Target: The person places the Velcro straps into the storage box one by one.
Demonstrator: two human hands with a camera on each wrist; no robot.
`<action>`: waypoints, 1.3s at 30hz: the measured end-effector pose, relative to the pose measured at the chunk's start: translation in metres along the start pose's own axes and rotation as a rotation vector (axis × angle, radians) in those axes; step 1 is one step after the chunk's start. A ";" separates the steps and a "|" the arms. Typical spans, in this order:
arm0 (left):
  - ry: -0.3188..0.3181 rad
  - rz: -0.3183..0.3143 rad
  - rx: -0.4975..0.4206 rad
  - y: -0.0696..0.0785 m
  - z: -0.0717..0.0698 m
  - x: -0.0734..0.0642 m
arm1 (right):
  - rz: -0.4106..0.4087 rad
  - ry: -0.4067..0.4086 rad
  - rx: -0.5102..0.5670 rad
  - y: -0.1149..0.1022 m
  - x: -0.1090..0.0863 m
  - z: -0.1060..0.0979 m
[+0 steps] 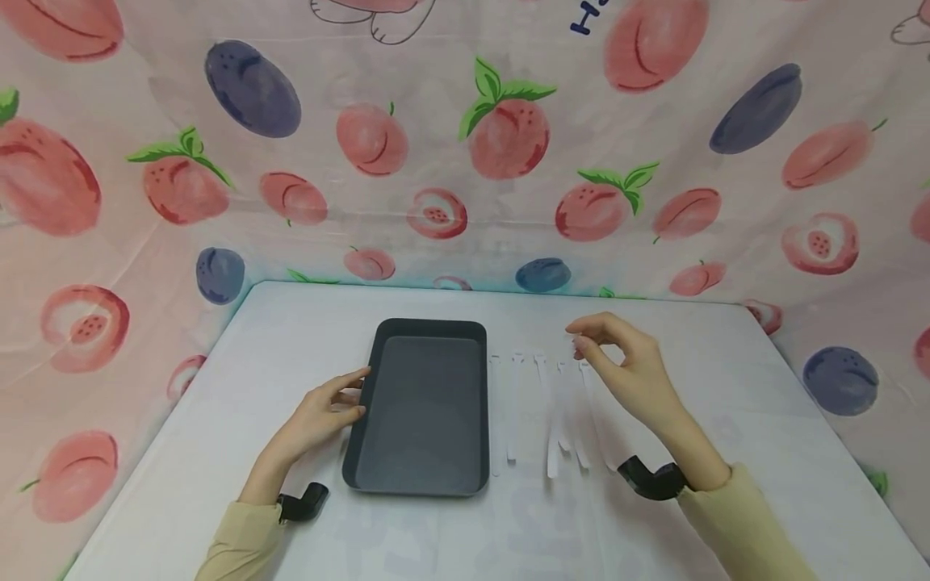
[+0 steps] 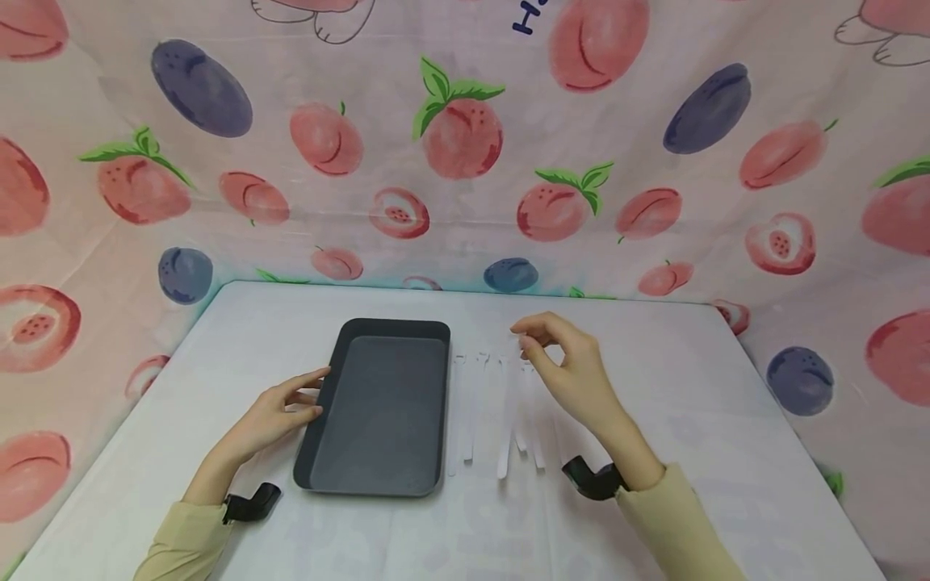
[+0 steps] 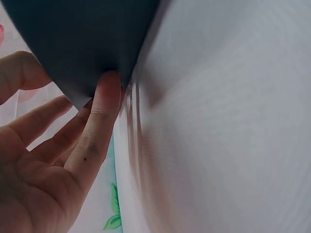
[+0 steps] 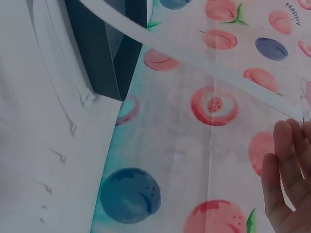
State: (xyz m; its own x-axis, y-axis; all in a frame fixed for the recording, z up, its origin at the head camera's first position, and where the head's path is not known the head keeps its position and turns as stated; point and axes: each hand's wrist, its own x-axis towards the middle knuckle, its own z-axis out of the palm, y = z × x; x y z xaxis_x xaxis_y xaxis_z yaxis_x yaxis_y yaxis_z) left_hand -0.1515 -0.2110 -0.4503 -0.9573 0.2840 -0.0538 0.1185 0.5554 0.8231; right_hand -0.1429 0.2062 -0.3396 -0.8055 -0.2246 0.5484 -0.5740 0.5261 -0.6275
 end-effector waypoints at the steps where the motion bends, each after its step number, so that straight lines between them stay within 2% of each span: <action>1: -0.001 0.000 -0.001 0.000 0.000 0.000 | -0.002 0.003 0.013 -0.001 0.001 0.002; 6: -0.005 0.002 -0.008 -0.001 0.000 0.001 | 0.001 0.019 0.064 -0.006 0.005 0.010; 24: -0.003 -0.001 -0.007 -0.002 0.000 0.001 | -0.037 -0.023 0.191 -0.025 0.027 0.039; 39: -0.004 -0.013 -0.013 -0.001 -0.001 0.001 | -0.002 -0.062 0.257 -0.035 0.045 0.064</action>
State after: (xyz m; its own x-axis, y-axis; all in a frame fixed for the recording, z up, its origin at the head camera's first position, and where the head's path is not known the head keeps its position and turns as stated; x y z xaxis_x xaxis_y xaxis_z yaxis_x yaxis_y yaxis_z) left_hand -0.1525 -0.2117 -0.4505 -0.9577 0.2797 -0.0671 0.1021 0.5487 0.8298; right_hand -0.1681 0.1247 -0.3285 -0.8072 -0.2791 0.5202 -0.5880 0.3020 -0.7504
